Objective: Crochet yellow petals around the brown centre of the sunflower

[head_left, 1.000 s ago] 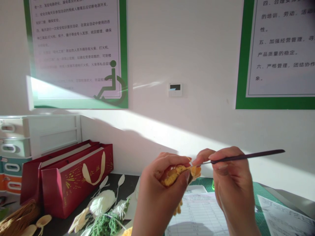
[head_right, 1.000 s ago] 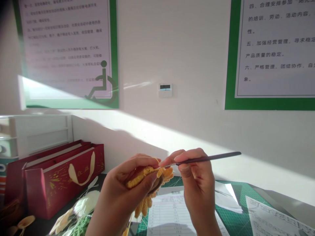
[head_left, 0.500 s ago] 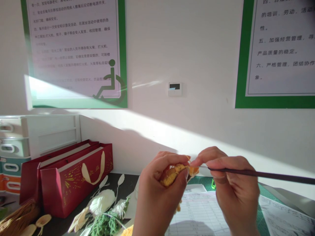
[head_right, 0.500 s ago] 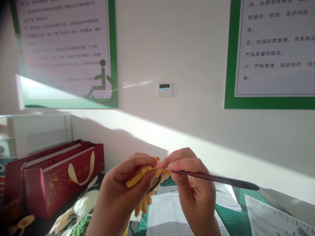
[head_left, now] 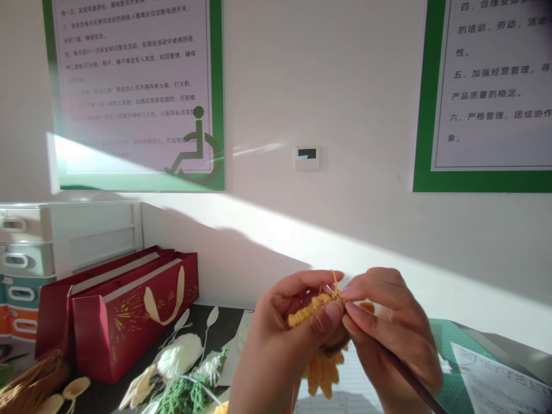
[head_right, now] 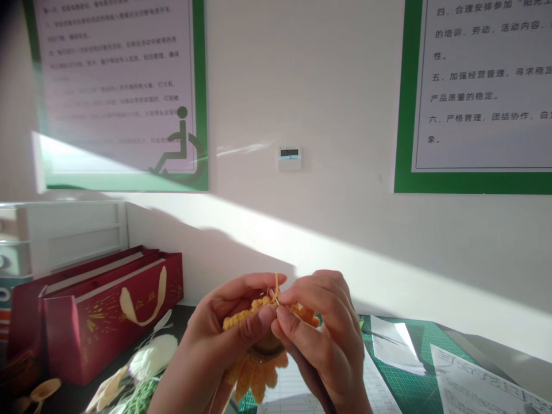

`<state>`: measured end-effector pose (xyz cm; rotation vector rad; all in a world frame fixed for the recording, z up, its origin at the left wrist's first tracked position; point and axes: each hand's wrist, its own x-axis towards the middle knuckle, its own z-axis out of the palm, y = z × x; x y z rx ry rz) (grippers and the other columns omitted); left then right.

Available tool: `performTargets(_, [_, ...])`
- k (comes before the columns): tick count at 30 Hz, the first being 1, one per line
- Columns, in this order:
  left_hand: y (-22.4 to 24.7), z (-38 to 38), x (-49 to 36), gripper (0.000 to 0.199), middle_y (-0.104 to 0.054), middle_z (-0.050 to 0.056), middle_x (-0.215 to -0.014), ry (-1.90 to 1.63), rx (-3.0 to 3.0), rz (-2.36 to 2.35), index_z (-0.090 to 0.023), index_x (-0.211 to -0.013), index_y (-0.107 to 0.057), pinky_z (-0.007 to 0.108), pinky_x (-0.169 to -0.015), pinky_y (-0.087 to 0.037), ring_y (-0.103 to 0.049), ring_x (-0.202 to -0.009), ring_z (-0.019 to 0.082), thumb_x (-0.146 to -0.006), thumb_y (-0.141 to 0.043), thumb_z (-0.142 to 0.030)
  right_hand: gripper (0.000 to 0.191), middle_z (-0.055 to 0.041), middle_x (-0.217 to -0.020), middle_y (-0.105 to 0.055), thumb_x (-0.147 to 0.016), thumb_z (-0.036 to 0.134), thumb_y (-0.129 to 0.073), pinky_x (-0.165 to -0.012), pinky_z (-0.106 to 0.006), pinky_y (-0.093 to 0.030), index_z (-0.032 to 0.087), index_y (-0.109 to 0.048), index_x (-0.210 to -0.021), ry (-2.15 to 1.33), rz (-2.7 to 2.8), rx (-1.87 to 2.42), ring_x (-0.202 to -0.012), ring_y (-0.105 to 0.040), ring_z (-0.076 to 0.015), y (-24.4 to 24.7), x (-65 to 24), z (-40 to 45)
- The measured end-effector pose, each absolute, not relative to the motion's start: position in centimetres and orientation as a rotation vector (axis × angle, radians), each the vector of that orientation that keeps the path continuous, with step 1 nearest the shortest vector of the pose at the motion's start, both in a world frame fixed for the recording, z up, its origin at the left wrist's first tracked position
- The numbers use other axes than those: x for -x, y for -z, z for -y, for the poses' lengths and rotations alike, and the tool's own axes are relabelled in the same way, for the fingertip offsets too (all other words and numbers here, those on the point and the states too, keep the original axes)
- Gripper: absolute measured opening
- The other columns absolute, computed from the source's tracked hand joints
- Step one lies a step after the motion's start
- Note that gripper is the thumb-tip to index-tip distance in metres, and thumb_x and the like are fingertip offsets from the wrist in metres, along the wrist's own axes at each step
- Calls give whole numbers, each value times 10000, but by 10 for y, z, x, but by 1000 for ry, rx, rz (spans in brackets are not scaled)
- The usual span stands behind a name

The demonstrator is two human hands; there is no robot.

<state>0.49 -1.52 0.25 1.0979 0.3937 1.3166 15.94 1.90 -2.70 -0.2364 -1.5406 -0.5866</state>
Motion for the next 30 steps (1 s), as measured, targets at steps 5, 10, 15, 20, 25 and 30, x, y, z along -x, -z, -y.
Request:
performTargets(5, [-1, 18, -9, 265, -767, 59, -870, -1446, -1046, -450, -205, -1025, -838, 230, -696, -580, -707, -757, 158, -774, -898, -264, 387, 19, -957, -683, -778, -100, -662, -786, -421, -514, 208, -681, -1011, 539, 1466, 266, -850, -646, -163, 33, -150, -21])
performTargets(10, [0, 20, -11, 291, -773, 70, -900, -1519, -1037, -505, -206, -1027, -837, 239, -689, -581, -709, -775, 171, -757, -910, -284, 281, 3, -936, -657, -817, -55, -629, -823, -424, -493, 154, -667, -1000, 565, 1414, 281, -831, -619, -154, 39, -144, -19])
performTargets(15, [-4, 23, -14, 289, -788, 84, -872, -1491, -1008, -509, -178, -994, -842, 239, -672, -580, -724, -742, 178, -733, -921, -273, 244, -13, -946, -663, -821, -44, -676, -785, -414, -506, 183, -681, -909, 663, 1300, 376, -849, -625, -171, 43, -138, -21])
performTargets(20, [0, 22, -24, 185, -824, 102, -924, -1719, -1091, -626, -192, -936, -834, 260, -692, -605, -768, -879, 255, -764, -883, -241, 275, -22, -926, -643, -807, -41, -687, -737, -396, -473, 207, -650, -922, 947, 1237, 380, -791, -626, -173, 36, -130, -25])
performTargets(25, [2, 22, -25, 175, -817, 62, -860, -1804, -1188, -662, -219, -922, -841, 254, -693, -611, -748, -767, 204, -752, -881, -215, 249, -36, -941, -632, -863, 4, -631, -746, -417, -483, 192, -666, -1024, 793, 1339, 343, -802, -606, -182, 32, -134, -23])
performTargets(30, [-4, 21, -15, 282, -792, 69, -917, -1563, -1000, -537, -202, -989, -844, 223, -622, -589, -714, -725, 163, -726, -921, -267, 300, -39, -921, -637, -880, -27, -594, -639, -392, -493, 162, -692, -1091, 542, 1348, 105, -793, -605, -195, 30, -139, -28])
